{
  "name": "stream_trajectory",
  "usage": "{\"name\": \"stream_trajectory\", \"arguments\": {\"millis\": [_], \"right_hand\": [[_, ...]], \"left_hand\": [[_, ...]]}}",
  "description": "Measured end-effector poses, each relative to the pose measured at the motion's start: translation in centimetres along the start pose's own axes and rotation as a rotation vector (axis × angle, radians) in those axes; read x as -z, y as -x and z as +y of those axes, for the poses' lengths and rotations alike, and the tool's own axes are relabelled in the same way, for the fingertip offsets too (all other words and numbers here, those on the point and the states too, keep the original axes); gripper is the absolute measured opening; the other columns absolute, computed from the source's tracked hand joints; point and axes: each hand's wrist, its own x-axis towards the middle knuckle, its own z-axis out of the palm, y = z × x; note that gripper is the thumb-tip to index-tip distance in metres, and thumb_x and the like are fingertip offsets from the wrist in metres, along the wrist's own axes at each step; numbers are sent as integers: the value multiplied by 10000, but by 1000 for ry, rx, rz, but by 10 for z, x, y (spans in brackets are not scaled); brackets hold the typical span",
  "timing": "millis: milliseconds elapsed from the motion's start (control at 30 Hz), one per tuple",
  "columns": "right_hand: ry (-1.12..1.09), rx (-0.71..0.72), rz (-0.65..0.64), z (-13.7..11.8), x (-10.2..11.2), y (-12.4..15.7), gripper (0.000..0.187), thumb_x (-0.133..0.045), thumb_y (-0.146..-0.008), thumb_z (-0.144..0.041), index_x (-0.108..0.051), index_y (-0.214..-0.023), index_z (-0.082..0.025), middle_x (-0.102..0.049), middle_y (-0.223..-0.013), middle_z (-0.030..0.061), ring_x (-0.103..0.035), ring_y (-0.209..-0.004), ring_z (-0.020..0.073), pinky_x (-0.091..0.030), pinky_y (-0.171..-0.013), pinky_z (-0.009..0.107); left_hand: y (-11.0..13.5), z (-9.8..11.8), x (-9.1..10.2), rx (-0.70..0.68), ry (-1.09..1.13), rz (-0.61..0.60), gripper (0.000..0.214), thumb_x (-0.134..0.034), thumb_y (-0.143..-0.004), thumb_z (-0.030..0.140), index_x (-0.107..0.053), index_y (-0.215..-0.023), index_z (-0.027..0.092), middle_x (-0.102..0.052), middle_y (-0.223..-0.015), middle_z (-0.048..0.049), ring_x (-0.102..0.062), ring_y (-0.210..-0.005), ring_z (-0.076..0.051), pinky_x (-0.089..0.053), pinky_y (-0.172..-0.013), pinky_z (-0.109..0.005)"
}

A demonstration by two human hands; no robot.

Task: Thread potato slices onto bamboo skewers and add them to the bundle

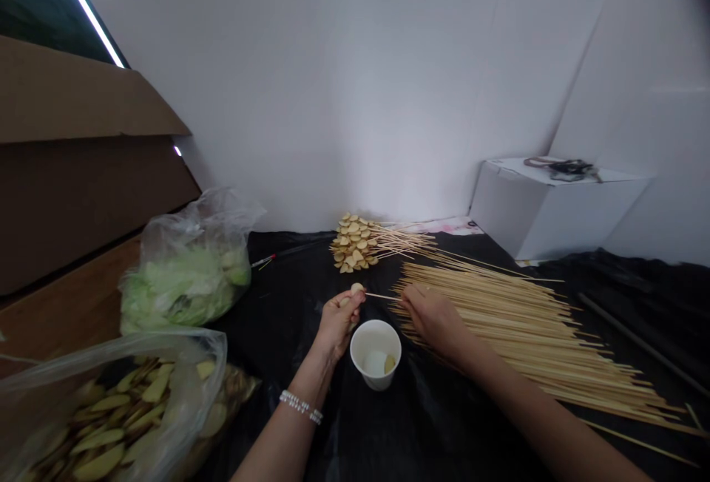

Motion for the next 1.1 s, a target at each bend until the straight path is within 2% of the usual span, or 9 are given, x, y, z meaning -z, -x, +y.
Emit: {"name": "stream_trajectory", "arguments": {"millis": [167,333,400,500,633,767,1000,1100], "right_hand": [[77,-24,-53,-3,-1,1,233,-376,-943,-201,-568,-814,-175,-616,-740,35,-500,-640,138,-231,-574,278],[-82,-107,-214,-4,3,-3,263,-362,-952,-228,-565,-791,-180,-626,-703,18,-514,-619,124,-262,-577,253],[-139,-117,-205,-2,4,-4,272,-365,-956,-246,-559,-775,-182,-627,-724,20,-525,-658,128,-283,-596,245],[-193,-85,-127,0,3,-4,229,-394,-946,-258,-546,-793,-183,-617,-769,21,-521,-708,133,-305,-628,238],[-131,-43,-72,1,-2,-1,217,-372,-937,-199,-529,-789,-178,-588,-752,24,-495,-689,134,-301,-634,245],[-74,-18,-93,0,-6,1,218,-361,-926,-155,-543,-807,-172,-595,-747,28,-493,-665,134,-287,-615,254],[-116,-23,-195,-3,-10,-2,210,-374,-902,-119,-571,-848,-164,-621,-753,35,-514,-668,134,-296,-615,250],[-131,-18,-198,-2,-10,-2,216,-370,-910,-127,-573,-847,-166,-623,-751,32,-521,-678,133,-301,-617,245]], "left_hand": [[0,-1,0,5,2,-18,374,-862,-487,340,-684,-713,100,-464,-476,60,-317,-399,-2,-206,-381,-129],[2,0,-2,5,-8,-43,391,-862,-485,346,-687,-730,97,-454,-467,64,-315,-398,-3,-209,-384,-131],[1,0,-1,4,-14,-34,399,-867,-474,342,-689,-732,96,-455,-464,64,-316,-397,-2,-212,-385,-131],[0,-1,0,-3,-11,-8,387,-867,-474,339,-685,-715,97,-459,-466,62,-324,-404,-3,-219,-387,-128],[0,0,0,1,4,-11,391,-871,-463,335,-685,-708,94,-483,-495,51,-317,-412,-1,-211,-382,-126],[3,2,-1,35,13,-63,392,-868,-472,341,-686,-717,95,-453,-476,62,-308,-408,1,-205,-388,-124],[5,4,-4,71,-17,-111,385,-862,-488,346,-689,-720,93,-420,-458,70,-291,-398,3,-184,-387,-133],[5,4,-3,71,-33,-117,373,-859,-495,348,-682,-705,95,-414,-451,71,-286,-391,2,-179,-384,-136]]}}
